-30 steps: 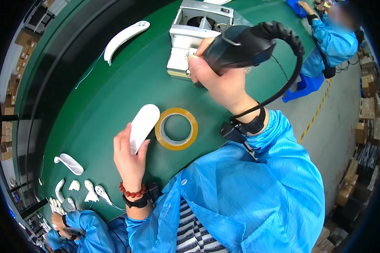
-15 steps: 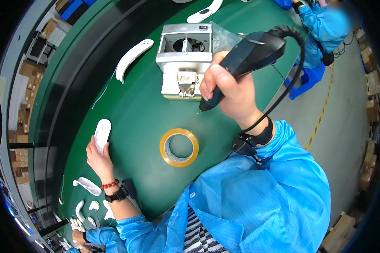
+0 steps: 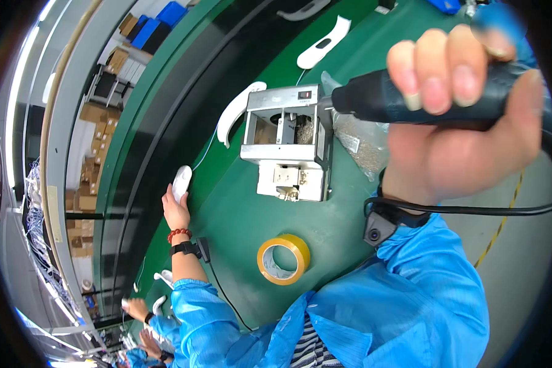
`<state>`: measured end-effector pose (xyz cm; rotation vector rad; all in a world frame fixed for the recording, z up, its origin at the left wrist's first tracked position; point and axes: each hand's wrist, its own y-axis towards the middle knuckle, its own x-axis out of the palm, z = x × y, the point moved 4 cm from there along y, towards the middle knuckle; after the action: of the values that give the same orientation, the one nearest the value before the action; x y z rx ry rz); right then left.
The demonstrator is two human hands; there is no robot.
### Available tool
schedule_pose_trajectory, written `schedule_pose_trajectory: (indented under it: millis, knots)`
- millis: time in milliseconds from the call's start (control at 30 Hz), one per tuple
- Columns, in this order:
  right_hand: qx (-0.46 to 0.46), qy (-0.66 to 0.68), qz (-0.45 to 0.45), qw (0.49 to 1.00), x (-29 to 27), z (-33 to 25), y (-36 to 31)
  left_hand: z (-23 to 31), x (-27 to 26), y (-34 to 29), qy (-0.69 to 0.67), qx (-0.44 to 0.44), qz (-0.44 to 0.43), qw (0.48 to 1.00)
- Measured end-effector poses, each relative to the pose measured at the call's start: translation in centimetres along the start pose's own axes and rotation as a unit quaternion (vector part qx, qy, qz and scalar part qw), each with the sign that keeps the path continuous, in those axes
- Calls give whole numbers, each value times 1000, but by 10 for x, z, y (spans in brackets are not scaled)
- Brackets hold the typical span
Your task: The recorder is using an electric screwdriver to assemble small white plastic enclosures on a factory workbench.
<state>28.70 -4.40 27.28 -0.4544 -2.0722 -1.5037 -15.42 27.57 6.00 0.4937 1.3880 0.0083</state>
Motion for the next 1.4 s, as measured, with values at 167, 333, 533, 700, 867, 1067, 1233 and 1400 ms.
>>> schedule_pose_trajectory:
  millis: [167, 333, 533, 700, 867, 1067, 1233, 1400]
  knots:
    - [50, 40, -21, 998, -75, -12, 8, 41, -50, -56, -102, 14, 46, 994]
    - [65, 60, -18, 996, -78, -3, 12, -25, -53, -158, 63, -92, -60, 992]
    - [54, 70, -33, 996, -66, -2, 9, 36, -71, -88, -34, 12, 48, 998]
    - [28, 80, -53, 995, -59, -1, 22, 196, -68, 54, -254, 194, -104, 942]
    - [-3, 74, -88, 993, -70, -19, 31, 289, -3, 124, -353, 207, -458, 789]
    - [-1, 51, -114, 992, -57, -4, 37, 359, 50, 130, -358, 157, -557, 733]
    - [31, 27, -121, 992, -66, 6, 34, 387, 90, 140, -279, 196, -467, 816]
    - [56, 25, -133, 989, -74, 13, 34, 392, 104, 144, -283, 254, -398, 835]
